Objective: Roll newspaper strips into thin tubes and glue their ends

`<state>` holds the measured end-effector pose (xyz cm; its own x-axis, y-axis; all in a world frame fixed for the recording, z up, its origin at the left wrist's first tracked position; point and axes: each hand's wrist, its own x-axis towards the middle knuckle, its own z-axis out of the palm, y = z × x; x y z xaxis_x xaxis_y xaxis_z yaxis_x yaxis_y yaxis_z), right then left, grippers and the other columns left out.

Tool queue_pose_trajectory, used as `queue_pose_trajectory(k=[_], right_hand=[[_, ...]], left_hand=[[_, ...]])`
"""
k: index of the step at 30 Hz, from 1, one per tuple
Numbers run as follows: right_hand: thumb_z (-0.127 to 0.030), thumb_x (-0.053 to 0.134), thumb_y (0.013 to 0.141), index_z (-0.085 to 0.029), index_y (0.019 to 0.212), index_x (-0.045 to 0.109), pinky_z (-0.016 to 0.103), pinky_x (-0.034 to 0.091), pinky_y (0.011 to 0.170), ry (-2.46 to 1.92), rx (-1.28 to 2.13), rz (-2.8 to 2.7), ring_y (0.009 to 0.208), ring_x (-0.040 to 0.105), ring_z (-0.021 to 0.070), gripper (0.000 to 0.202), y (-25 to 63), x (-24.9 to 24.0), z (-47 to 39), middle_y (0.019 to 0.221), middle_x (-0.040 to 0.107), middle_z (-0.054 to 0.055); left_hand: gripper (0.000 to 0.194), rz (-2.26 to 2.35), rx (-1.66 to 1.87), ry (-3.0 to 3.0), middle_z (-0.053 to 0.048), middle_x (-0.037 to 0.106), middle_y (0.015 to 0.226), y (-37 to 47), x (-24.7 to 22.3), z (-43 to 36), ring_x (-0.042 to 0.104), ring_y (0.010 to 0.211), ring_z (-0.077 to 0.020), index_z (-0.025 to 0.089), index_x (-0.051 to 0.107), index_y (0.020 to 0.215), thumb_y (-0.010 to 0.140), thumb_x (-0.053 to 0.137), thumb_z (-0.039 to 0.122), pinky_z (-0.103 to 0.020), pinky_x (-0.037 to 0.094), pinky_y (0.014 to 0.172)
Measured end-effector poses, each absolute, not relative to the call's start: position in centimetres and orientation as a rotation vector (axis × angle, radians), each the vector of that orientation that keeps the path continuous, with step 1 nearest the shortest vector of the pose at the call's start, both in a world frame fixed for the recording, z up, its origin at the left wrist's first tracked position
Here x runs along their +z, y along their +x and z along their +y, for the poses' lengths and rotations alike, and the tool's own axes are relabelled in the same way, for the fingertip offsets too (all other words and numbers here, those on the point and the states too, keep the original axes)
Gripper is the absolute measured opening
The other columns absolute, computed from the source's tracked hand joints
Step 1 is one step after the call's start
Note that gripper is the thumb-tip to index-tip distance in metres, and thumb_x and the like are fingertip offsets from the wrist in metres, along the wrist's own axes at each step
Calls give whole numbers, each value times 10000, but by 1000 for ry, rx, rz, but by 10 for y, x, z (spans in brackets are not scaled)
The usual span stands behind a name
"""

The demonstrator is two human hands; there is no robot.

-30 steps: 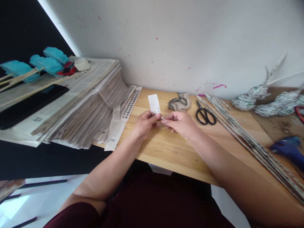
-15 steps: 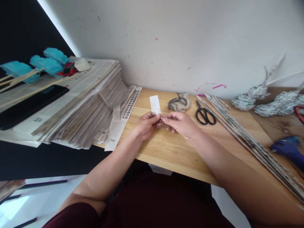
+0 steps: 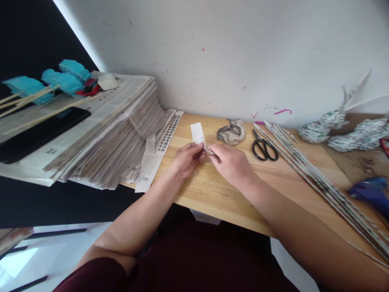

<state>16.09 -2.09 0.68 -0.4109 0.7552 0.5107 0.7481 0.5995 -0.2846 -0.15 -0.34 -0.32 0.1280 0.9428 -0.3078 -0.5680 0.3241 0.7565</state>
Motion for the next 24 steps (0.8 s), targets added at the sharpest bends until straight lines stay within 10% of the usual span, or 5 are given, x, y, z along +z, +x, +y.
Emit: queue_pose_trajectory(k=[24], right_hand=[[-237, 550, 902, -223, 1036, 684, 292, 456, 687, -1279, 462, -2070, 756, 675, 185, 190, 163, 12, -20, 890, 749, 47]], left_hand=[[136, 810, 1232, 434, -46, 679, 734, -1, -1, 0, 636, 630, -48, 65, 645, 730, 851, 594, 27, -117, 542, 647]])
